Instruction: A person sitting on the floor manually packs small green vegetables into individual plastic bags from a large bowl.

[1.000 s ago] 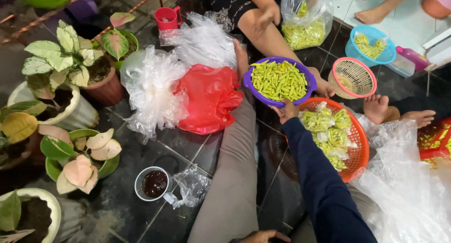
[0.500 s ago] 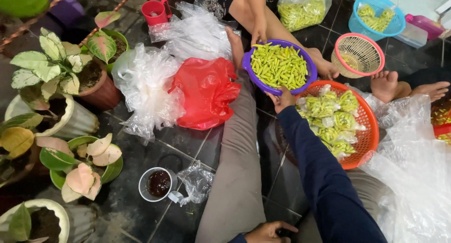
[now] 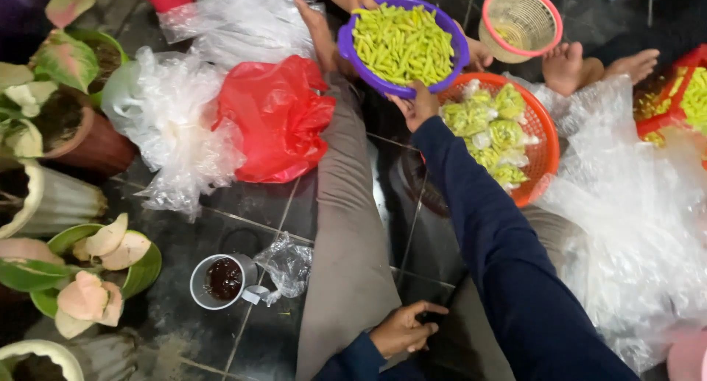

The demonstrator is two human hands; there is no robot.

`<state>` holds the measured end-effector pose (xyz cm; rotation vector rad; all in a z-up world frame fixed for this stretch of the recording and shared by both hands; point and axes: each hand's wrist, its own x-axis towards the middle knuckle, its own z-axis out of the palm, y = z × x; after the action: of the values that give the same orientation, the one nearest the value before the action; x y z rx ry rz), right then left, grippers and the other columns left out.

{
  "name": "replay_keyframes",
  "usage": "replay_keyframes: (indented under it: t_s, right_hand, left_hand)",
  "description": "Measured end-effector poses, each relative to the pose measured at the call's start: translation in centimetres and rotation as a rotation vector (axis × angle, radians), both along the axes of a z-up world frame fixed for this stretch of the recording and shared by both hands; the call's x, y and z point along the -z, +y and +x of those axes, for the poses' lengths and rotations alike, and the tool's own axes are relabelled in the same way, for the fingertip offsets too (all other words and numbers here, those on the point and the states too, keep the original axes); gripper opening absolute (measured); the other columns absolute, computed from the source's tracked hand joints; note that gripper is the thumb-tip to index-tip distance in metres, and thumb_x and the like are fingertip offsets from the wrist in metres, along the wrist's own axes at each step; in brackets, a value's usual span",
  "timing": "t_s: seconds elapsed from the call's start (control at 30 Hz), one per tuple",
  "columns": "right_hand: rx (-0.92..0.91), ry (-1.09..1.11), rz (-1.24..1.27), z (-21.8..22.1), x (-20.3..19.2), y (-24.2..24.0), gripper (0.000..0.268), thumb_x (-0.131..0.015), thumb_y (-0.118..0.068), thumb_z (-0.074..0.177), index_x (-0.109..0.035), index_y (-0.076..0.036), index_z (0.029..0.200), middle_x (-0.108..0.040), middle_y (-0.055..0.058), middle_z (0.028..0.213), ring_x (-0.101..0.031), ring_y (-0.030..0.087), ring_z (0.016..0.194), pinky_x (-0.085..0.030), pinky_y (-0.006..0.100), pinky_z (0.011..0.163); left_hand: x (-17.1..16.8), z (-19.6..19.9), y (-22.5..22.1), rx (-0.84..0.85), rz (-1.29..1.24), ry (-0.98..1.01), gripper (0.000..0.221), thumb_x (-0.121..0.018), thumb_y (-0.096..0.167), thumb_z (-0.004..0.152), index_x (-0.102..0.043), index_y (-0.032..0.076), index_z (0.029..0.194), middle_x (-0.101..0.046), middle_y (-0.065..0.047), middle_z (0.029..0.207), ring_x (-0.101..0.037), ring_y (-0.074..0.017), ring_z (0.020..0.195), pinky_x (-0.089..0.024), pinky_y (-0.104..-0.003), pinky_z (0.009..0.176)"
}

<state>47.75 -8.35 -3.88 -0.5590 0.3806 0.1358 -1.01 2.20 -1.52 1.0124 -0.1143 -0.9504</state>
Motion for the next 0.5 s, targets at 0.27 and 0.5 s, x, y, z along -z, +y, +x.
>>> replay_keyframes:
  t_s: [0.27, 0.5]
  right_hand:
    - [-0.262, -0.257, -0.555, -4.5, -10.0, -1.9, 0.063, -0.063, -0.024, 0.094, -0.037, -0.015, 0.150, -0.068, 0.019, 0.120, -0.074, 0.031, 0.103, -0.062, 0.037, 0.087]
    - [-0.302, -0.731, -1.660, -20.6, -6.9, -7.7, 0.039, -0.062, -0.016, 0.093, -0.068, -0.006, 0.130, -0.076, 0.010, 0.114, -0.074, 0.026, 0.097, -0.056, 0.034, 0.078]
  left_hand:
    - [0.2, 0.2, -0.7, 0.010, 0.051, -0.018, 0.040, -0.052, 0.012, 0.105, -0.050, 0.007, 0.145, -0.043, 0.009, 0.053, -0.037, -0.0011, 0.043, -0.050, -0.017, 0.064]
    - [0.0, -0.2, -1.3, 0.002, 0.119, -0.072, 0.042, -0.054, 0.016, 0.105, -0.052, 0.009, 0.146, -0.047, 0.009, 0.057, -0.040, -0.0005, 0.046, -0.050, -0.017, 0.064]
